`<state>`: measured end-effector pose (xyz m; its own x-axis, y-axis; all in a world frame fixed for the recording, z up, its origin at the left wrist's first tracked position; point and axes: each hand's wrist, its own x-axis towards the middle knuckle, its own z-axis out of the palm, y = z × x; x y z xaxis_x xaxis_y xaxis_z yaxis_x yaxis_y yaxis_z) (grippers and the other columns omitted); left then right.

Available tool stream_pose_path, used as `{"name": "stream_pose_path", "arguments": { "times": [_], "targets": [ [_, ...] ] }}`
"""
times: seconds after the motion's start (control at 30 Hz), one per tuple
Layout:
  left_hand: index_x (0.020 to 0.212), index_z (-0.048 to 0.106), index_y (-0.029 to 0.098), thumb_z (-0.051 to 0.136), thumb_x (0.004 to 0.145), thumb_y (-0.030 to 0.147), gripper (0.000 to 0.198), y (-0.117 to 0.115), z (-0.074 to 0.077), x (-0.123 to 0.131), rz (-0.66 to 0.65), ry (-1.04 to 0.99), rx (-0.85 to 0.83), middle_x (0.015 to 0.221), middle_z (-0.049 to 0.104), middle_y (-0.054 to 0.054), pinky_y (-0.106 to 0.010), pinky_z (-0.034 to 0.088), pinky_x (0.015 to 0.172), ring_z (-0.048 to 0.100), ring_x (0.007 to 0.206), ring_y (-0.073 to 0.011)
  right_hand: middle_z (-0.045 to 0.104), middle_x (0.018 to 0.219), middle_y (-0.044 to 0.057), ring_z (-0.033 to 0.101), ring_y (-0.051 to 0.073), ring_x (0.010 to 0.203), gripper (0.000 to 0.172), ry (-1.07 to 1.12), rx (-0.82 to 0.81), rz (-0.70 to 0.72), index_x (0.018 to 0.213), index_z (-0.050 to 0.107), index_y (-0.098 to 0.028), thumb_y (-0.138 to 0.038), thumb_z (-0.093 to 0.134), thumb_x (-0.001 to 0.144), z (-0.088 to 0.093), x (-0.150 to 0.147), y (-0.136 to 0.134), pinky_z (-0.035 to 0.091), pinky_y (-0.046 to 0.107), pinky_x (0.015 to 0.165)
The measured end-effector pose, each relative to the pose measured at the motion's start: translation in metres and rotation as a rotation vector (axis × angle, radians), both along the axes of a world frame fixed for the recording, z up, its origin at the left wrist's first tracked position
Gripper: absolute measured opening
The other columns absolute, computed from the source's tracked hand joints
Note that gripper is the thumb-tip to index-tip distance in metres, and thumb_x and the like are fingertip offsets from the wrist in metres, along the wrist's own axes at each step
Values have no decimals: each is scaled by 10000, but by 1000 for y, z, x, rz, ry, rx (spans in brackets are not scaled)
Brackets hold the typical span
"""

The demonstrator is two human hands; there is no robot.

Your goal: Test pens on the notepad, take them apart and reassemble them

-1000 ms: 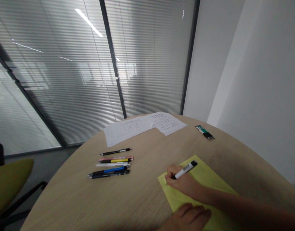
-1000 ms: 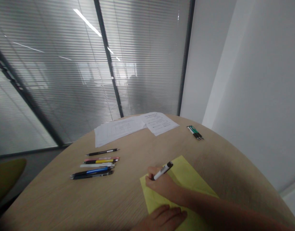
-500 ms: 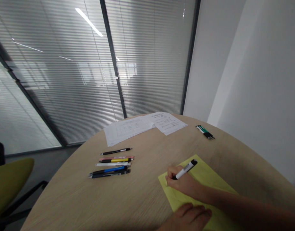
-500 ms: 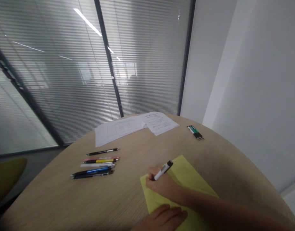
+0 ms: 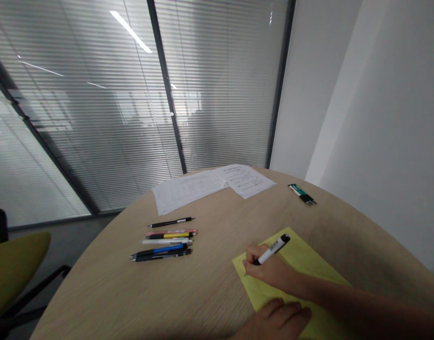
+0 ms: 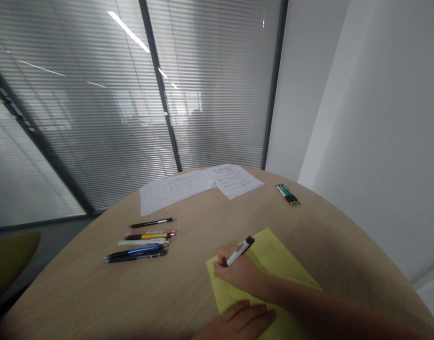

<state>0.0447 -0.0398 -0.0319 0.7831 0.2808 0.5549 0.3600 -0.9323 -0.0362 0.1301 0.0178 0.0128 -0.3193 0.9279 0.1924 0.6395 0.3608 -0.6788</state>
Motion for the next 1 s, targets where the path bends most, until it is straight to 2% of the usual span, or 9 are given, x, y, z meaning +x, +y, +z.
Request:
{"name": "stream_pose_path", "arguments": {
  "times": [0.2,0.5,1.0],
  "targets": [
    [1020,543,107,364,830,520,489,0,-5,2,17,33,-44,903,682,-45,-201,474,779,616,833,-122,320,492,-66,355,91,515,193,20,27,-21,495,296,-197,-153,433,623,-1,-2,1,299,210,505],
    [1009,547,105,364,837,511,478,0,-4,1,14,-8,-24,895,685,-46,-201,479,774,622,821,-125,289,484,-68,317,87,495,207,68,16,-23,491,269,-198,-177,419,631,1,-4,2,280,214,493],
    [984,548,101,340,855,491,460,0,-1,1,10,-32,17,907,681,-36,-191,472,773,620,817,-115,363,517,-66,371,88,526,168,19,-14,3,526,342,-196,-212,446,656,-2,-1,4,307,205,521]
  ]
}}
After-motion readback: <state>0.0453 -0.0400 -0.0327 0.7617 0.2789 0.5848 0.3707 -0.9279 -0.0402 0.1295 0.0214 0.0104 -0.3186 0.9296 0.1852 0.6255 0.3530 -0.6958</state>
